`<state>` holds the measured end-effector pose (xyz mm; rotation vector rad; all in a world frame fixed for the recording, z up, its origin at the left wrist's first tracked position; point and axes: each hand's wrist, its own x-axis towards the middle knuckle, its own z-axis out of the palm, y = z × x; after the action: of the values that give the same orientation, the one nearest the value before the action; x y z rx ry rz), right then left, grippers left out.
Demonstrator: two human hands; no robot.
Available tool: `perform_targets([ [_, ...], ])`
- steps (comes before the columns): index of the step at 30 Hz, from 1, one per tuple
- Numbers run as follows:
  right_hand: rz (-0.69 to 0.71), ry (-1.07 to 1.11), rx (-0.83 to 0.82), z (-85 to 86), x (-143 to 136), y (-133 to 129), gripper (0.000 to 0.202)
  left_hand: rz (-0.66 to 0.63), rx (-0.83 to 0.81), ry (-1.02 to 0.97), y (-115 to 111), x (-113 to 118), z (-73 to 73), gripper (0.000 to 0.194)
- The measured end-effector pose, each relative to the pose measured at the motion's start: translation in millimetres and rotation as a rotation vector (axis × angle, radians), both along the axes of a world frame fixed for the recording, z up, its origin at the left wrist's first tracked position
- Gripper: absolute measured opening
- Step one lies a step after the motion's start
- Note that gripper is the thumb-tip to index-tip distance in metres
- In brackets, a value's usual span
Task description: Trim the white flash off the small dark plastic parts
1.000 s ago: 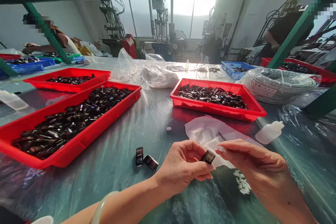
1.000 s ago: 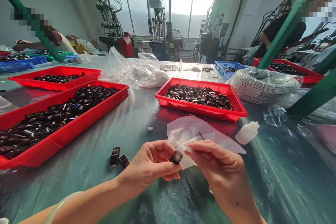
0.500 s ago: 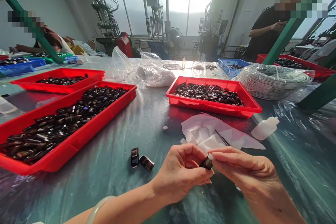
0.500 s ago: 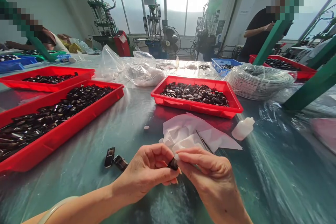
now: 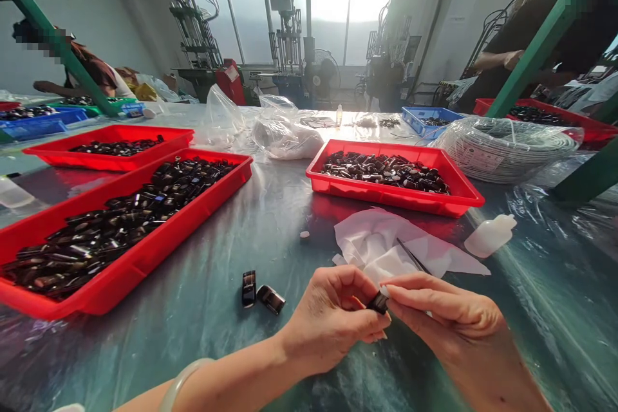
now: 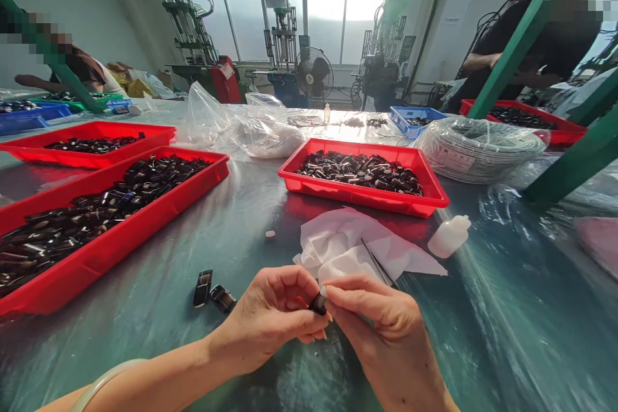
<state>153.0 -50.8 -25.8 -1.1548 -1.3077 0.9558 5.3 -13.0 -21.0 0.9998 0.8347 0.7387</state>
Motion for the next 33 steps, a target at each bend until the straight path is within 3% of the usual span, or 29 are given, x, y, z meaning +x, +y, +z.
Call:
perform_targets([
  [6, 0.128, -0.044, 0.021, -5.1, 6.4, 2.1, 0.018, -0.018, -0.019, -0.012, -0.4, -0.9, -0.3, 0.016],
  [17, 0.175, -0.097, 0.050, -3.0, 7.2, 1.7, 0.023, -0.025, -0.051, 0.024, -1.1, 1.0, 2.9, 0.014],
  [23, 0.204, 0.003, -0.017, -6.9, 3.9, 1.4, 0.023, -0.004, -0.058, 0.040, 0.8, -0.2, 3.7, 0.014],
  [27, 0.250, 0.076, -0.062, -0.7, 5.1, 3.6, 0.016, -0.012, -0.040, 0.042, 1.5, 0.7, 5.7, 0.014],
  [30, 0.177, -0.066, -0.072, 9.1, 16.2, 7.4, 0.012, -0.010, -0.054, 0.035, 2.4, 1.6, 9.8, 0.016],
  [33, 0.037, -0.396, -0.107, 17.0, 34.4, 11.7, 0.015, -0.002, -0.082, 0.076, 4.1, 0.8, 12.9, 0.020],
])
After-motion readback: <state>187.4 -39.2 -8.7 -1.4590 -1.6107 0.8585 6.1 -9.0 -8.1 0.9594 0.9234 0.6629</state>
